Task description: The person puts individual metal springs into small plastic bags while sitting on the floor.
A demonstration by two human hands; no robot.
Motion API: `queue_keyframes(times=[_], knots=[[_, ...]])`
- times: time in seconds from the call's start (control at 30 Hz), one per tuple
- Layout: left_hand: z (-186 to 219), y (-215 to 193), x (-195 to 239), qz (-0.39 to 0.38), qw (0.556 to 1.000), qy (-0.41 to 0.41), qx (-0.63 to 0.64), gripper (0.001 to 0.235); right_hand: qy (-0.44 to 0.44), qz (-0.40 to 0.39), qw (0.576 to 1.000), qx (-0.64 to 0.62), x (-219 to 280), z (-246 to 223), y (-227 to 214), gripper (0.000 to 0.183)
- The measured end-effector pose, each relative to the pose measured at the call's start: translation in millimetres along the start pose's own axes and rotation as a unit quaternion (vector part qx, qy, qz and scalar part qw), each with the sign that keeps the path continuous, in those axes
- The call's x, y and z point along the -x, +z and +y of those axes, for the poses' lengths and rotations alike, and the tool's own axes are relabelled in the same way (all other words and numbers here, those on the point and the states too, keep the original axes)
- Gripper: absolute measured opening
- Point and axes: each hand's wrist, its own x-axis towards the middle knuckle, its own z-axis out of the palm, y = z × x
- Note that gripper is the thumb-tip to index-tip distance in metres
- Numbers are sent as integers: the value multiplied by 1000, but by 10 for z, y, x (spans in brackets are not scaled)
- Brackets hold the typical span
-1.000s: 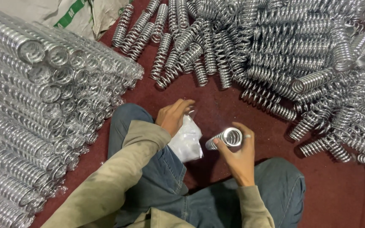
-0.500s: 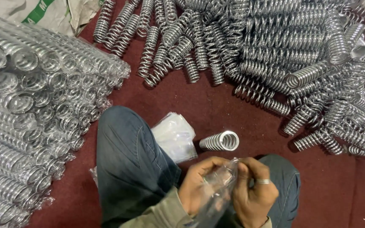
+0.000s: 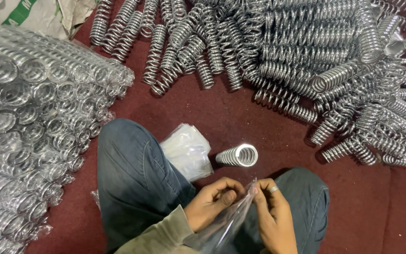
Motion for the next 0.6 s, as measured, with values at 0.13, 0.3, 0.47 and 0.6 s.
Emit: queue_keyframes(times=[0.13,0.3,0.47,0.6], knots=[[30,59,75,48,989,67,121,31,-31,-24,997,-63,-5,116,-41,23],[-108,-125,100,-82,989,-77,92,67,19,-110,963,-246,36,205,-22,21],[58,-133,-181,115,987,74,90,26,-25,-62,997,-37,-54,-15,59,12],[180,-218,-489,145,976,140,-79,8,-211,4,972,106,-473,-275,-70,9]])
